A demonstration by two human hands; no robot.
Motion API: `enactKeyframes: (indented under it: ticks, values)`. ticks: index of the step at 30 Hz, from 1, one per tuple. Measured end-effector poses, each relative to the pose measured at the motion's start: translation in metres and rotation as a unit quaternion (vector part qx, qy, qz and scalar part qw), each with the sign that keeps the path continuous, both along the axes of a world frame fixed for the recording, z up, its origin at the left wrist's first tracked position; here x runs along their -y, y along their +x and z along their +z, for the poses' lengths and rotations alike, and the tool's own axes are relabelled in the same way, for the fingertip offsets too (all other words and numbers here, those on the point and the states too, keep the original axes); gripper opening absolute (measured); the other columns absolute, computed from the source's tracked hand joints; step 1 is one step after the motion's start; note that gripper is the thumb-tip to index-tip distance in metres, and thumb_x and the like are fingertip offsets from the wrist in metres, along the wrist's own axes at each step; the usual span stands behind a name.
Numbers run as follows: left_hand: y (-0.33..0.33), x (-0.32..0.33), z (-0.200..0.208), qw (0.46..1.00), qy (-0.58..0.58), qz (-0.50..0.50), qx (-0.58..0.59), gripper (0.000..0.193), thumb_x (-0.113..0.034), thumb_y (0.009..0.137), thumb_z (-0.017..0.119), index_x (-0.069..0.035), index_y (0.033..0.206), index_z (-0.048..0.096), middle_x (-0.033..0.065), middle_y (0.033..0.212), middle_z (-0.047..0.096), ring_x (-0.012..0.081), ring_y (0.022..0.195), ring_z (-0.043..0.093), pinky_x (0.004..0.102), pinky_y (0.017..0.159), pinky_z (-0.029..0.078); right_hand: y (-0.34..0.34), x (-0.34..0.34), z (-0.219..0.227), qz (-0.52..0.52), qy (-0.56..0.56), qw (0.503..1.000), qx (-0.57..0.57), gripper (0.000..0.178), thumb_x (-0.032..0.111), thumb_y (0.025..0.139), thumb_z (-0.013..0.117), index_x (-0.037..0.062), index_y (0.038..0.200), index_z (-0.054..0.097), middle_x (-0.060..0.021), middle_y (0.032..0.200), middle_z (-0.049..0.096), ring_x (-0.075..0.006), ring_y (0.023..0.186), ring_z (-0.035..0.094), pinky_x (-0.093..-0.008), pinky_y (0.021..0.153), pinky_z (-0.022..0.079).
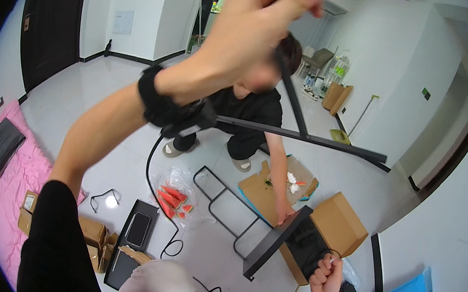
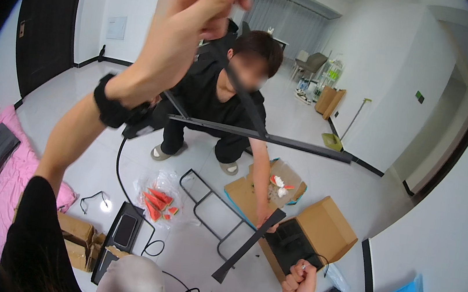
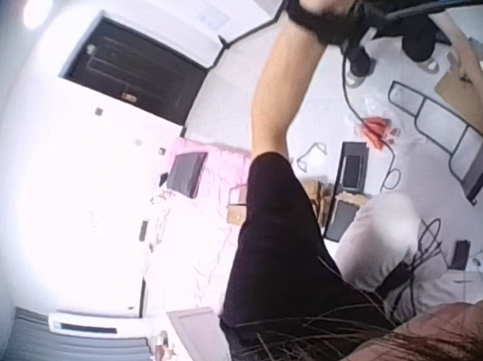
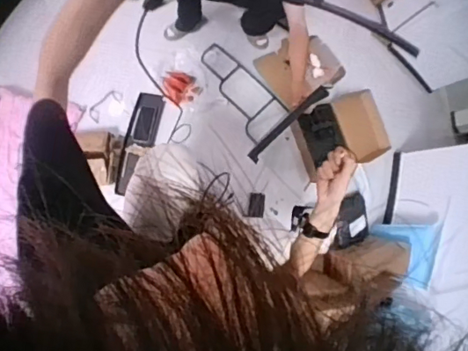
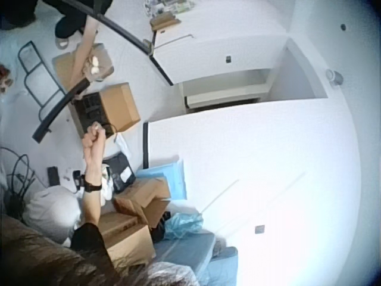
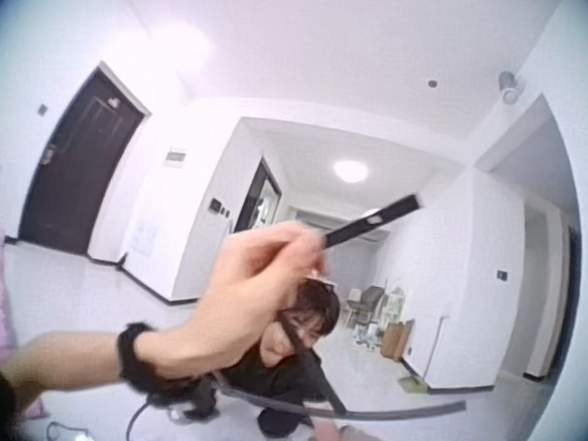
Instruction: Assembling a small black metal and wood shelf unit on the floor.
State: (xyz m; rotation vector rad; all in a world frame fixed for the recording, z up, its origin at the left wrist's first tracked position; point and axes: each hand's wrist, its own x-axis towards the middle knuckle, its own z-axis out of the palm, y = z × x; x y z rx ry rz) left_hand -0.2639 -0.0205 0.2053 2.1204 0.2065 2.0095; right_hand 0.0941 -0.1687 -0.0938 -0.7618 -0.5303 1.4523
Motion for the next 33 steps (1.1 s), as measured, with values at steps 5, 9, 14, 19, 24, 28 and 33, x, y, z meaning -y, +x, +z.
enactKeyframes:
  ticks: [5,9,14,19,24,28,33]
  values:
    - [-0.018,0.046,-0.062,0.998,-0.038,-0.044,0.022,0.025,-0.021,0.103,0.051,0.002,0.099,0.06,0.0031,0.086,0.052,0.0115,0.078,0.043,0.028,0.07,0.036,-0.001,0.003,-0.007,-0.004,-0.006,1.0,-0.002,0.03,0.026,0.098,0.047,0.013,0.071,0.039,0.0076,0.057,0.022,-0.004,0.041,0.015,-0.0229,0.039,0.014]
    - [-0.037,0.061,-0.107,0.998,-0.031,-0.047,-0.01,0.023,-0.02,0.102,0.053,0.002,0.096,0.057,0.0067,0.091,0.054,0.0152,0.08,0.046,0.0313,0.073,0.038,-0.004,0.004,-0.013,-0.003,-0.003,1.0,0.003,0.029,0.024,0.098,0.046,0.0124,0.072,0.04,0.0081,0.058,0.022,-0.0037,0.042,0.016,-0.0233,0.04,0.014]
    - [-0.024,0.044,-0.12,0.992,-0.019,0.006,0.126,0.024,-0.025,0.102,0.055,-0.002,0.096,0.052,0.0081,0.1,0.053,0.0173,0.085,0.049,0.0264,0.063,0.04,-0.015,0.005,0.0,0.031,-0.026,0.999,0.016,0.025,0.022,0.096,0.045,0.0123,0.073,0.04,0.0081,0.058,0.023,-0.004,0.044,0.018,-0.0239,0.043,0.016]
    - [-0.009,0.03,-0.134,0.964,0.017,0.103,0.244,0.022,-0.029,0.102,0.055,-0.007,0.103,0.05,0.0051,0.101,0.05,0.0151,0.097,0.049,0.026,0.054,0.042,-0.02,0.01,0.007,0.037,-0.001,0.998,0.053,0.022,0.025,0.093,0.044,0.0136,0.074,0.041,0.0087,0.058,0.023,-0.0039,0.044,0.017,-0.024,0.043,0.016]
    - [0.006,0.067,-0.21,0.982,0.116,0.109,0.107,0.021,-0.008,0.092,0.051,-0.013,0.081,0.034,0.0078,0.076,0.042,0.0205,0.072,0.028,0.0374,0.069,0.028,-0.019,0.011,-0.007,0.033,-0.024,0.999,0.034,0.021,0.022,0.091,0.044,0.0128,0.073,0.04,0.0079,0.058,0.023,-0.0048,0.044,0.017,-0.0251,0.043,0.015]
    - [0.005,0.08,-0.25,0.991,0.124,0.024,-0.045,0.04,-0.014,0.08,0.077,-0.015,0.108,0.049,-0.0036,0.077,0.059,0.0219,0.075,0.046,0.0393,0.072,0.031,-0.01,0.018,-0.018,0.025,-0.043,0.998,0.034,0.021,0.02,0.09,0.043,0.0118,0.072,0.039,0.0071,0.058,0.024,-0.0054,0.044,0.016,-0.0259,0.043,0.014]
    - [0.013,0.076,-0.284,0.99,0.127,0.021,-0.062,0.045,-0.009,0.072,0.081,-0.015,0.104,0.051,-0.0036,0.082,0.064,0.0206,0.072,0.048,0.0389,0.069,0.028,-0.028,0.014,-0.006,0.013,-0.054,0.997,0.061,0.026,0.022,0.096,0.04,0.0122,0.073,0.037,0.0068,0.059,0.023,-0.0048,0.046,0.018,-0.0251,0.045,0.015]
